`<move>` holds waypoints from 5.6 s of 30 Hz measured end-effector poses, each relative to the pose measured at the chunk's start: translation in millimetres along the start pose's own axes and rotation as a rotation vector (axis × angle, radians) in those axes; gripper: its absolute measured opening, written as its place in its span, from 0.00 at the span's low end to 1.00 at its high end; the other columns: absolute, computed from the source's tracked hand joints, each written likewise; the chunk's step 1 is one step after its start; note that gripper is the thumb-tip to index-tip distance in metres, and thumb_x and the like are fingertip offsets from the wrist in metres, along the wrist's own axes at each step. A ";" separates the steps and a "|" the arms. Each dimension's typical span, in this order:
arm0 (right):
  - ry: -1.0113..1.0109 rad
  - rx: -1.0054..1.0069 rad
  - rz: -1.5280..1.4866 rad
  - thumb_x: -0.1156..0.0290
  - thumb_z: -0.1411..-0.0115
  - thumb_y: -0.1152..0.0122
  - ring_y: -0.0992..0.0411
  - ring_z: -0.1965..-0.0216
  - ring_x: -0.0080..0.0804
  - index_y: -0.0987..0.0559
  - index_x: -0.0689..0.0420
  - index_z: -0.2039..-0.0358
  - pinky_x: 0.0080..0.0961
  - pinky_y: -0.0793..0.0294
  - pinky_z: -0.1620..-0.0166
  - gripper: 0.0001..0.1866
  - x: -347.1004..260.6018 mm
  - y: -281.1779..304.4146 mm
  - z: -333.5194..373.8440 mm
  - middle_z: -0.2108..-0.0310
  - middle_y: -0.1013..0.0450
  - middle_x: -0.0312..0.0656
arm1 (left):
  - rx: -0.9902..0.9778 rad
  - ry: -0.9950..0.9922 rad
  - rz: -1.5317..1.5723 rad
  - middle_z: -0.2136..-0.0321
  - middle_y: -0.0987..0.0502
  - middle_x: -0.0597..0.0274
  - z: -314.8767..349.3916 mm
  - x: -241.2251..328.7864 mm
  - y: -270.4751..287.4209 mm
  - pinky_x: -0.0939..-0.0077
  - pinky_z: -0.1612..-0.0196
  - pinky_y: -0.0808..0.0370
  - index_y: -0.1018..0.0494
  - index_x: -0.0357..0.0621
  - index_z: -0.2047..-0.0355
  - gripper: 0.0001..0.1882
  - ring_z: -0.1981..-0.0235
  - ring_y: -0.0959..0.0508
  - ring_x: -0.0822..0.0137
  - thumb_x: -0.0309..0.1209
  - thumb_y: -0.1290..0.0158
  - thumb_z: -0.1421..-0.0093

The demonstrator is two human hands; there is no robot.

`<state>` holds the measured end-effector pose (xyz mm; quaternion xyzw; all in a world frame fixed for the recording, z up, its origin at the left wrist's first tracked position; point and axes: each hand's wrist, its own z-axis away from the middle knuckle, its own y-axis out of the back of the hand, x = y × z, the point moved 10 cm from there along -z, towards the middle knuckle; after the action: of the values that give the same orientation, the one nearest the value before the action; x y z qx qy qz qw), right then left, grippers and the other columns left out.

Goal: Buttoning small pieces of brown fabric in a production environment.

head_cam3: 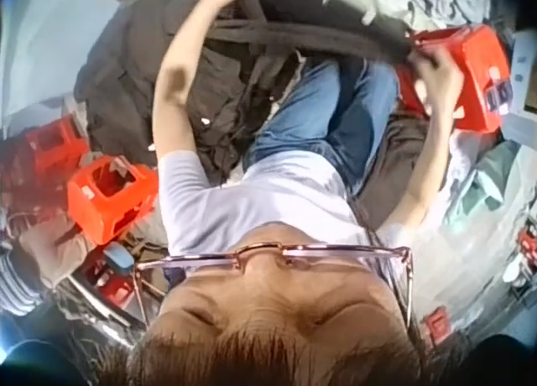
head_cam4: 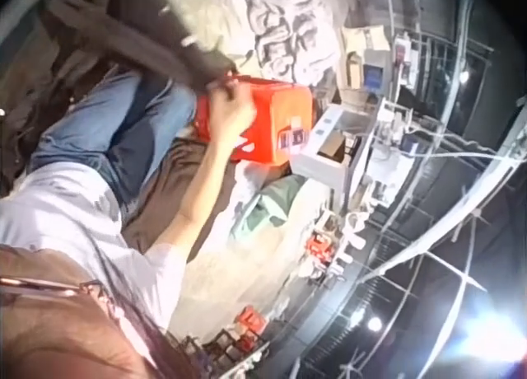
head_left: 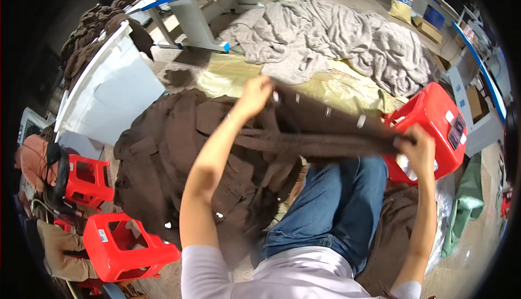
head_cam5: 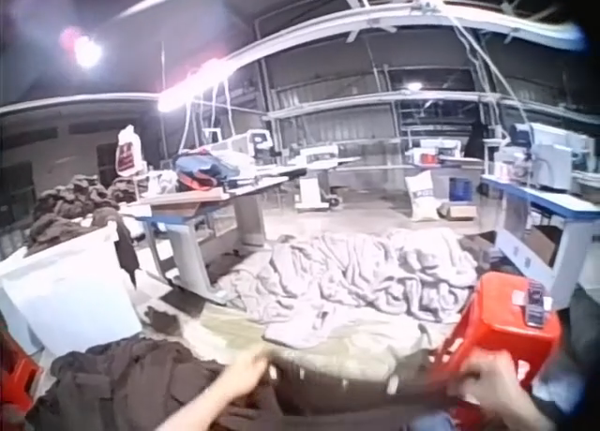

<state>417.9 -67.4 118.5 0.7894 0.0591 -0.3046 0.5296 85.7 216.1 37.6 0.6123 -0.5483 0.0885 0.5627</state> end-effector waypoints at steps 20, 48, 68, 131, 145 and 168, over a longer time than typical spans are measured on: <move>-0.181 0.886 -0.613 0.70 0.35 0.43 0.27 0.72 0.20 0.25 0.60 0.57 0.19 0.26 0.78 0.09 190.0 172.4 -40.8 0.69 0.26 0.32 | 0.243 -0.492 1.332 0.87 0.28 0.64 -241.7 329.9 -27.2 0.77 0.78 0.34 0.28 0.41 0.86 0.30 0.85 0.30 0.71 0.49 0.56 0.33; -0.167 0.189 -0.006 0.90 0.52 0.51 0.25 0.67 0.34 0.22 0.63 0.60 0.24 0.27 0.59 0.19 191.3 -53.0 241.1 0.69 0.26 0.46 | 0.057 1.140 1.033 0.58 0.24 0.67 285.8 -18.2 -218.9 0.70 0.45 0.42 0.27 0.45 0.50 0.28 0.54 0.31 0.70 0.55 0.60 0.32; -0.294 0.371 -0.253 0.83 0.37 0.52 0.31 0.70 0.19 0.23 0.62 0.54 0.14 0.32 0.67 0.13 138.5 -54.0 242.8 0.70 0.28 0.37 | 0.216 0.666 1.101 0.63 0.25 0.70 266.4 33.5 -189.8 0.85 0.53 0.31 0.29 0.41 0.48 0.22 0.61 0.26 0.78 0.13 0.45 0.43; -0.252 0.164 -0.523 0.83 0.42 0.43 0.32 0.75 0.22 0.20 0.63 0.62 0.19 0.33 0.70 0.08 62.5 -125.1 246.5 0.74 0.29 0.40 | 0.118 -0.053 -0.109 0.65 0.29 0.57 258.1 133.6 -176.0 0.63 0.56 0.30 0.26 0.42 0.66 0.13 0.61 0.29 0.55 0.26 0.35 0.51; -0.648 0.328 -0.976 0.76 0.36 0.45 0.30 0.70 0.15 0.22 0.61 0.59 0.14 0.31 0.65 0.07 111.0 -137.2 272.1 0.71 0.27 0.32 | 0.092 -0.229 -0.003 0.67 0.25 0.58 247.7 170.9 -192.3 0.67 0.60 0.30 0.23 0.41 0.68 0.05 0.64 0.28 0.57 0.21 0.41 0.47; -0.698 0.477 -1.058 0.73 0.34 0.46 0.42 0.85 0.11 0.25 0.59 0.58 0.12 0.45 0.82 0.06 138.7 -126.9 285.7 0.77 0.28 0.33 | -0.116 -0.331 -0.111 0.60 0.26 0.64 231.6 215.4 -249.2 0.60 0.49 0.39 0.23 0.49 0.65 0.12 0.56 0.29 0.58 0.32 0.38 0.52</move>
<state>357.6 -293.6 -130.8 0.6051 0.1943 -0.7644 0.1085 242.5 -147.6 -35.1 0.6142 -0.6032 -0.0765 0.5030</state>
